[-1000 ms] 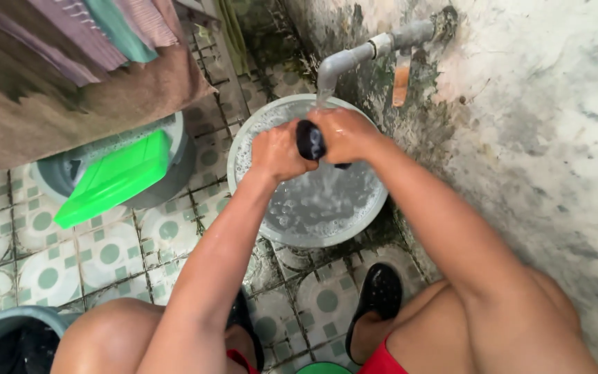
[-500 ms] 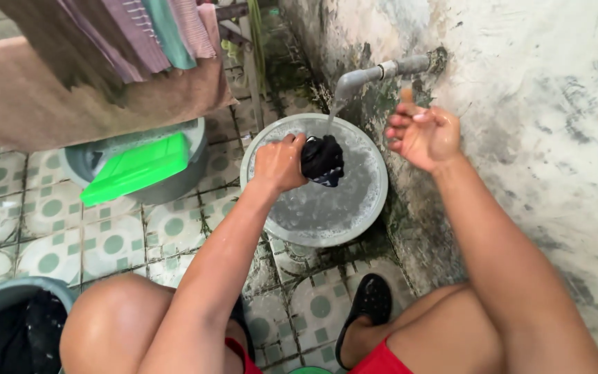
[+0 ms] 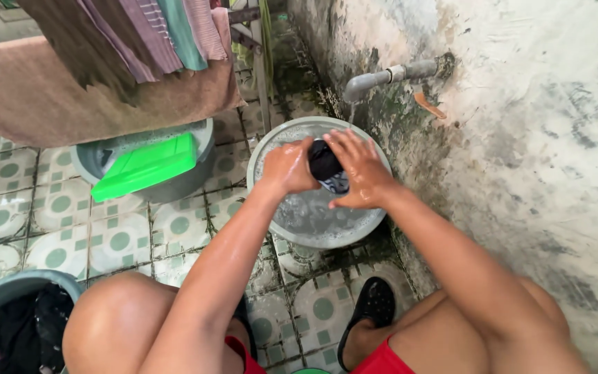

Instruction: Washing clothes by hand in a bucket and hanging them on a drying rack using clothespins.

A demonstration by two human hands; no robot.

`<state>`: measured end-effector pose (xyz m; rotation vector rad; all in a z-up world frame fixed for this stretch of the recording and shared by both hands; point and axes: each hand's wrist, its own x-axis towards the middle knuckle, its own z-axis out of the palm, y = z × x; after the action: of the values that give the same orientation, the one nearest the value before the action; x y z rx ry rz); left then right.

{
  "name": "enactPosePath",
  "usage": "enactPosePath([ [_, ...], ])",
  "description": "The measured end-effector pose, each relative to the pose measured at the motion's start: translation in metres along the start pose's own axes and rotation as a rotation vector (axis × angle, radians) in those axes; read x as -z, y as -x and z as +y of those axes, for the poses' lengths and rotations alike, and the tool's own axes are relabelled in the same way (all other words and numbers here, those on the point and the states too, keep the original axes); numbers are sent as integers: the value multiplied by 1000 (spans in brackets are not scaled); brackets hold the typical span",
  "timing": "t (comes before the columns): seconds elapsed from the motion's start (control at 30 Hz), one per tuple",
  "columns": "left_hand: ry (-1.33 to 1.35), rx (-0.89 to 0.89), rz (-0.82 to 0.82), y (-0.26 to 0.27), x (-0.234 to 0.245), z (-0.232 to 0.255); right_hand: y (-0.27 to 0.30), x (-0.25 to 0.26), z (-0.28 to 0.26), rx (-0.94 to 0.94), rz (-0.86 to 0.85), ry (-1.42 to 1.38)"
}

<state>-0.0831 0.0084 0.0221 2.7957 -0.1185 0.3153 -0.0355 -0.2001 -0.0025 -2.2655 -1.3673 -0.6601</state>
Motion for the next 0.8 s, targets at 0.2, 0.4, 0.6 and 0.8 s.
enactPosePath([
  [0.2, 76, -86, -128, -12, -9, 11, 11, -26, 40, 4, -34, -49],
  [0.4, 1104, -38, -138, -38, -66, -49, 6, 2, 38, 96, 179, 12],
  [0.6, 1000, -14, -317, -36, -38, -12, -5, 1, 39, 263, 211, 241],
  [0.8, 485, 89, -149, -25, -44, 17, -5, -12, 41, -41, -110, 266],
])
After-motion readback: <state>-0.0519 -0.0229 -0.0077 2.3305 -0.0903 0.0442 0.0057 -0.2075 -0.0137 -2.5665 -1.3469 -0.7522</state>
